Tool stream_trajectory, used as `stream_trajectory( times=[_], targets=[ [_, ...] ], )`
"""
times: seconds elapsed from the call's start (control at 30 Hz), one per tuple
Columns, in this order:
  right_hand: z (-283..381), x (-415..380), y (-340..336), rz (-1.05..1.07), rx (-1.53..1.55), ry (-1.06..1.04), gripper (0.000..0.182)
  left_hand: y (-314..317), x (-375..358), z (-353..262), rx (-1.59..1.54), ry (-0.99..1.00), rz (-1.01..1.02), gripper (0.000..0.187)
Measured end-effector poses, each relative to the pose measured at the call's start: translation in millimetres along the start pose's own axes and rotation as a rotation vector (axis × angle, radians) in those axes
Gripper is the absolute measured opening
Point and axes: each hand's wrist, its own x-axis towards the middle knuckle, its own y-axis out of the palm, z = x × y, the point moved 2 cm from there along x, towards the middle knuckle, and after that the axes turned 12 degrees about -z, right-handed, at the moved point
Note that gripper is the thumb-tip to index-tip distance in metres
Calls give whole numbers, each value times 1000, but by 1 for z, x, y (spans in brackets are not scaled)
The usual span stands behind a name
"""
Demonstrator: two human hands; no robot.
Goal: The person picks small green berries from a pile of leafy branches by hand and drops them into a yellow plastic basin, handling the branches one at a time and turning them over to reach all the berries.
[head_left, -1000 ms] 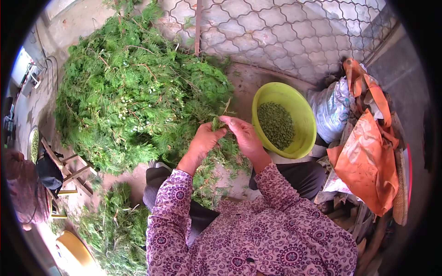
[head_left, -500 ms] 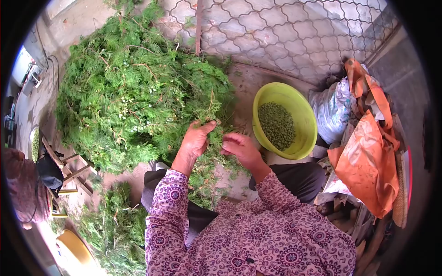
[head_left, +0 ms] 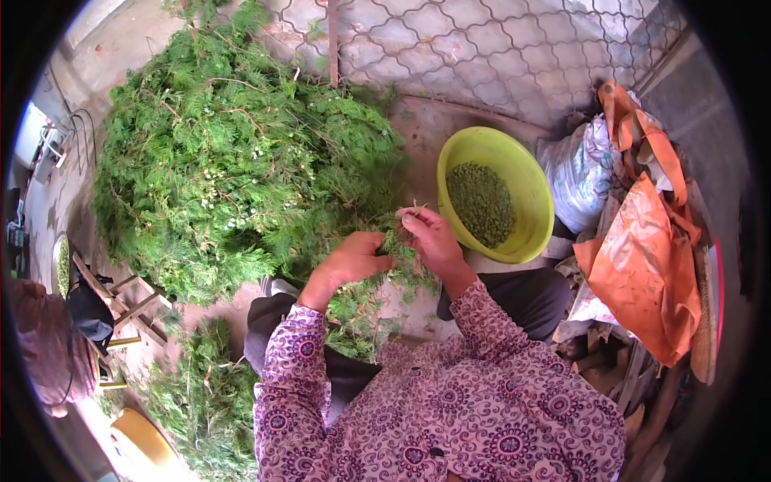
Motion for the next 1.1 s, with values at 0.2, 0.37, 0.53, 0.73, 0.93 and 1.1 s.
stream_trajectory(
  times=[0.2, 0.37, 0.53, 0.73, 0.93, 1.1],
  targets=[
    [-129, 35, -87, -375, -400, 45, 23, -22, -2, 18, -355, -63, -446, 32],
    [-197, -54, -34, 531, -698, 55, 31, -18, 1, 25, -600, -119, -511, 27],
    [-221, 4, -67, 101, -731, 155, 33, -16, -1, 20, -598, -172, -499, 24],
    [-162, 94, -130, -200, -269, 218, 36, -17, 1, 21, -572, -190, -526, 24],
    [-140, 149, -141, -56, -502, -10, 56, -18, 0, 22, -568, -252, -517, 24],
    [-126, 153, -119, -309, -162, 290, 57, -22, 0, 20, -612, -273, -541, 28]
  ],
)
